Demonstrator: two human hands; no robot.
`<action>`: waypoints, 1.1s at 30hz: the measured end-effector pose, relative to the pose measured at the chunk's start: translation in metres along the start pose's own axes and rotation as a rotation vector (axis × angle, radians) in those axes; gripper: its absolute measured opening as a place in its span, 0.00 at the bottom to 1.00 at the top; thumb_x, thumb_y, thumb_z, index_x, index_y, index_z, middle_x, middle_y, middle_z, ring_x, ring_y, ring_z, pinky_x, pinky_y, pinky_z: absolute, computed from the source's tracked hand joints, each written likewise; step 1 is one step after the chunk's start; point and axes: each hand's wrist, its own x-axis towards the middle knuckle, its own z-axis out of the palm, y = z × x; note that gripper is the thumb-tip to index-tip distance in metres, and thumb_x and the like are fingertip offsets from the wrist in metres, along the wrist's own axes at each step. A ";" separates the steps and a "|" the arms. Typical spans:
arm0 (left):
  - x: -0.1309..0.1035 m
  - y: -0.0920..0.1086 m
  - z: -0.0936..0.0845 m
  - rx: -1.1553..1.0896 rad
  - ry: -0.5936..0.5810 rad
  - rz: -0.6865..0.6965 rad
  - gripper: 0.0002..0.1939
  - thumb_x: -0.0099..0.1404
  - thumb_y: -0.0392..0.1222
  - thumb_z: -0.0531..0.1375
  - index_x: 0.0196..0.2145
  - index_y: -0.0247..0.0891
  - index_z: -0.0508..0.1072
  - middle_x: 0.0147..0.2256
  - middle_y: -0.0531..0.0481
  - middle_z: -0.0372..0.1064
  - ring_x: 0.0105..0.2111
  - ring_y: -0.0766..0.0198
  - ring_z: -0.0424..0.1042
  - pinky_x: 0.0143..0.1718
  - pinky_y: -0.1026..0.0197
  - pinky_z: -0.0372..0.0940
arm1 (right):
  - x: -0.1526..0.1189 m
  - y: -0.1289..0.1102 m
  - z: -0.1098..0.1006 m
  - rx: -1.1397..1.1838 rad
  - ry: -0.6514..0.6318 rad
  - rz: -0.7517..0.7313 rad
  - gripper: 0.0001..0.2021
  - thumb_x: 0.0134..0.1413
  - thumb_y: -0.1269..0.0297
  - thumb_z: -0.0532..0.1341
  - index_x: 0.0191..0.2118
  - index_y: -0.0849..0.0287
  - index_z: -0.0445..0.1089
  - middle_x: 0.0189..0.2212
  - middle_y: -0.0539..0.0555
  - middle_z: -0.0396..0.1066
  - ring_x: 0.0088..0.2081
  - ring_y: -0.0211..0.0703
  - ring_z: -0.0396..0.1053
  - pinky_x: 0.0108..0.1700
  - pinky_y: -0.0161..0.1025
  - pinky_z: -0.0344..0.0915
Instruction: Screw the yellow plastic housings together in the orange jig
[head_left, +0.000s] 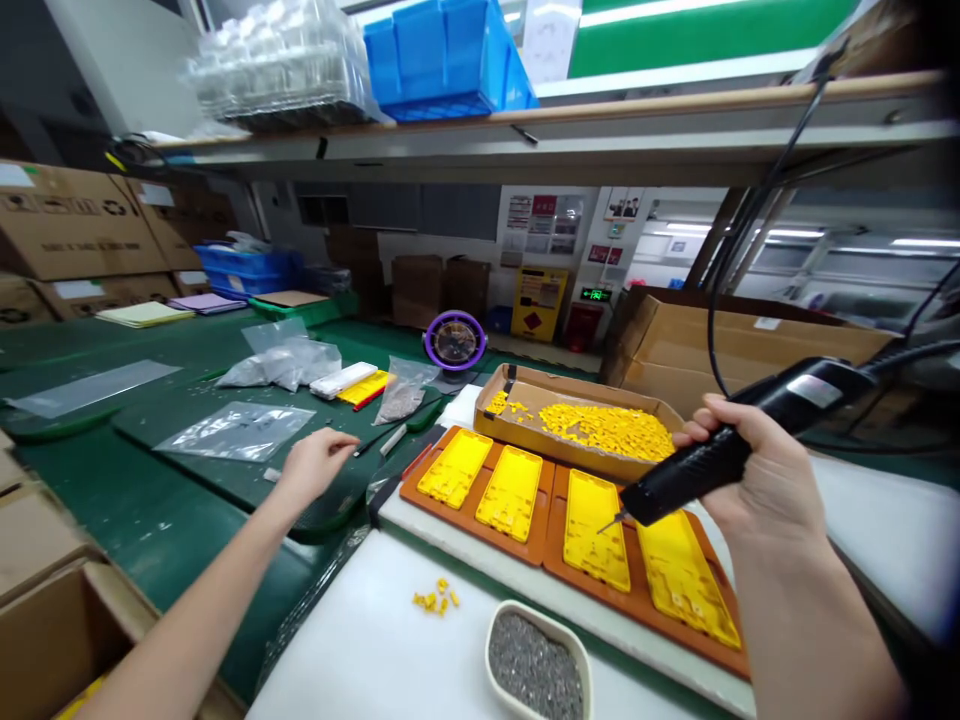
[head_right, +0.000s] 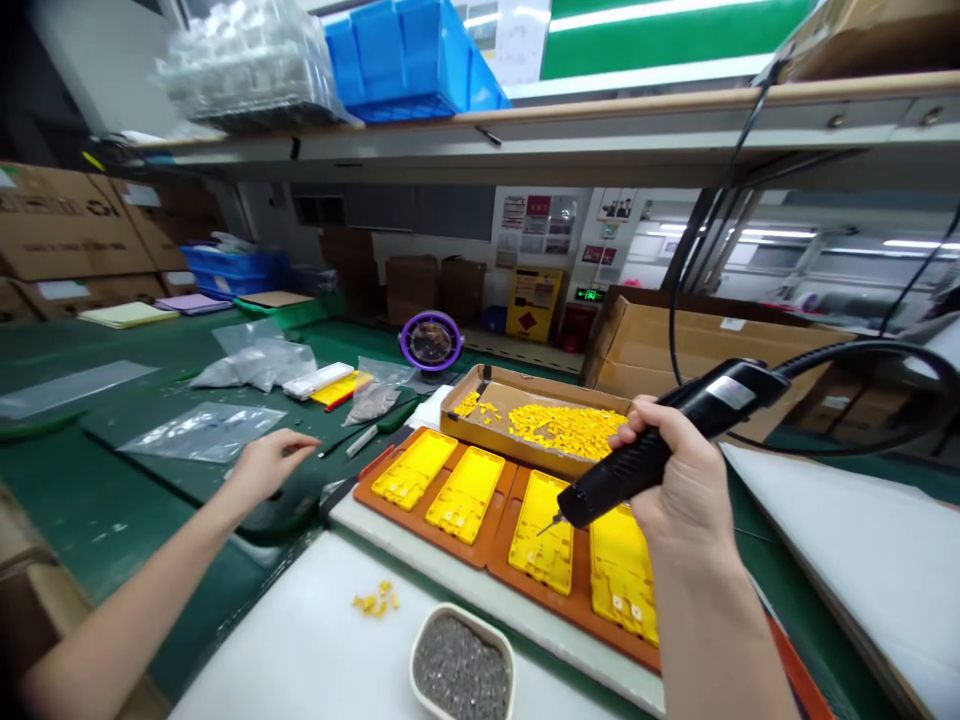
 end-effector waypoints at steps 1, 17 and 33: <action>0.008 -0.012 -0.008 0.090 0.013 -0.002 0.06 0.49 0.42 0.61 0.25 0.38 0.74 0.31 0.46 0.72 0.38 0.54 0.68 0.38 0.61 0.59 | 0.000 0.000 0.000 0.002 -0.003 -0.002 0.04 0.36 0.73 0.66 0.22 0.59 0.71 0.21 0.50 0.56 0.22 0.29 0.59 0.21 0.26 0.65; 0.005 0.009 -0.022 0.465 0.058 0.095 0.22 0.63 0.52 0.47 0.40 0.34 0.73 0.41 0.41 0.72 0.41 0.50 0.69 0.40 0.58 0.61 | 0.003 -0.001 0.002 0.014 0.030 -0.002 0.11 0.34 0.75 0.65 0.27 0.64 0.64 0.20 0.48 0.57 0.21 0.30 0.56 0.21 0.26 0.63; -0.133 0.129 0.116 0.552 -0.904 0.834 0.06 0.56 0.32 0.58 0.24 0.39 0.70 0.25 0.53 0.70 0.26 0.63 0.68 0.24 0.63 0.51 | 0.001 -0.004 0.001 0.030 -0.061 -0.051 0.08 0.36 0.68 0.64 0.25 0.63 0.64 0.17 0.45 0.58 0.19 0.30 0.57 0.21 0.28 0.61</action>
